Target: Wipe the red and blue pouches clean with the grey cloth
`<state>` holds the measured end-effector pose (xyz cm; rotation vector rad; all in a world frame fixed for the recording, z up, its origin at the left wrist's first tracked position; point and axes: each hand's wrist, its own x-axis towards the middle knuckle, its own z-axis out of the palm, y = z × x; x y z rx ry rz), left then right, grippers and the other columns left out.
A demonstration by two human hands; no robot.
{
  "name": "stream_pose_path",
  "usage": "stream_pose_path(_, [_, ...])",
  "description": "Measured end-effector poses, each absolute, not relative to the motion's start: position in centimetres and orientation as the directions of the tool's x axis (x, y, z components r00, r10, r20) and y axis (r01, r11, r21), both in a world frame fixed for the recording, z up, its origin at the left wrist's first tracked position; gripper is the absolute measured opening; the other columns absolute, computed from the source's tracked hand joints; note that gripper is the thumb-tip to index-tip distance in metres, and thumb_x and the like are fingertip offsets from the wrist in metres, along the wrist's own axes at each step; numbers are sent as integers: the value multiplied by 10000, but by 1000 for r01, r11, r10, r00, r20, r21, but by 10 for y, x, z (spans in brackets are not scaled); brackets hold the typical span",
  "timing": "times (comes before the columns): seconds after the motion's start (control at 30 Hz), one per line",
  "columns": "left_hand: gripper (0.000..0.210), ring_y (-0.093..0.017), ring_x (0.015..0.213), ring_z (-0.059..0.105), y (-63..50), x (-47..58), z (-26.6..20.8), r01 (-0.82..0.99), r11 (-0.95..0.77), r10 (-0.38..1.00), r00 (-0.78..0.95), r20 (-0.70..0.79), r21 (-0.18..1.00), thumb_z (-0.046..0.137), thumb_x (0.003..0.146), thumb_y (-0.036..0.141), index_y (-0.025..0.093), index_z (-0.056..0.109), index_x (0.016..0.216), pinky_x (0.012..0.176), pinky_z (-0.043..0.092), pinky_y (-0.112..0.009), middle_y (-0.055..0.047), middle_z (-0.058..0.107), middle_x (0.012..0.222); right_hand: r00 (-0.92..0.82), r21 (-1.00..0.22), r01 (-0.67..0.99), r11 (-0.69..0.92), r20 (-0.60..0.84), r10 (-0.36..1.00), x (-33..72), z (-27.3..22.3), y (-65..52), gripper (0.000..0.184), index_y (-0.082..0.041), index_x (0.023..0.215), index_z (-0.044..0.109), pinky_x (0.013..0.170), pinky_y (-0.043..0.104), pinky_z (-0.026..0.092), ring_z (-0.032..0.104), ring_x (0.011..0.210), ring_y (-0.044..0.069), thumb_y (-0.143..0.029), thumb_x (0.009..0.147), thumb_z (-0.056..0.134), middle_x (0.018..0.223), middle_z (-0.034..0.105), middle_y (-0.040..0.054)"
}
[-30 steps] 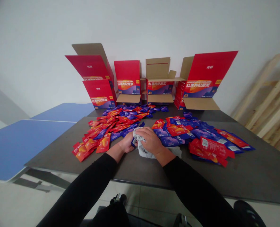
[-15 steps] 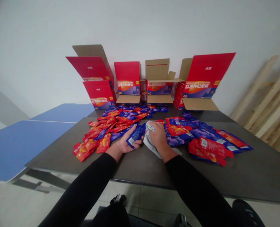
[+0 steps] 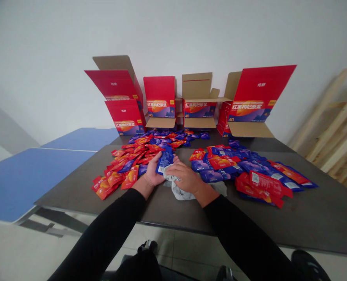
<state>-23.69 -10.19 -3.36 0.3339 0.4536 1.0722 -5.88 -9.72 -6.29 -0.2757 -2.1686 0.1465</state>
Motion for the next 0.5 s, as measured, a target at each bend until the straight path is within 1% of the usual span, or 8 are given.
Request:
stream_pose_path(0.1, [504, -288, 998, 721, -105, -236, -34, -726, 476, 872, 465, -155, 496, 471, 996, 466, 63, 657, 1235, 934, 537, -429, -174, 740, 1049, -539, -205, 201, 958, 794, 282, -58, -65, -93, 354, -222, 1072, 724, 968, 477, 540, 664, 1025, 247, -78, 804, 545, 1073, 742, 74])
stream_pose_path(0.17, [480, -284, 980, 726, -107, -235, -33, -704, 487, 862, 483, -155, 516, 483, 999, 450, 67, 665, 1225, 923, 542, -420, -169, 744, 1040, -500, -226, 279, 933, 795, 342, -56, -67, -89, 391, -214, 1076, 729, 957, 481, 542, 657, 1024, 259, -58, 771, 541, 1076, 739, 80])
stream_pose_path(0.3, [418, -259, 888, 739, -110, -234, -31, -655, 504, 852, 483, -201, 563, 510, 1000, 424, 88, 684, 1178, 862, 564, -394, -142, 752, 954, -405, -296, 424, 856, 784, 471, -51, -68, -84, 426, -215, 1081, 737, 935, 456, 550, 640, 1018, 264, -32, 750, 542, 1078, 727, 81])
stream_pose_path(0.4, [406, -251, 834, 740, -113, -234, -31, -599, 537, 827, 512, -232, 594, 502, 1007, 424, 93, 684, 1156, 813, 576, -390, -137, 751, 918, -334, -324, 474, 819, 794, 507, -49, -69, -82, 408, -213, 1070, 739, 945, 459, 544, 628, 1025, 271, -33, 757, 549, 1069, 719, 85])
stream_pose_path(0.5, [415, -253, 837, 739, -115, -234, -32, -528, 587, 785, 557, -272, 613, 498, 1007, 448, 109, 673, 1170, 788, 584, -401, -137, 751, 935, -300, -335, 511, 792, 794, 529, -46, -68, -81, 374, -210, 1063, 738, 958, 460, 539, 621, 1035, 276, -47, 773, 567, 1069, 713, 90])
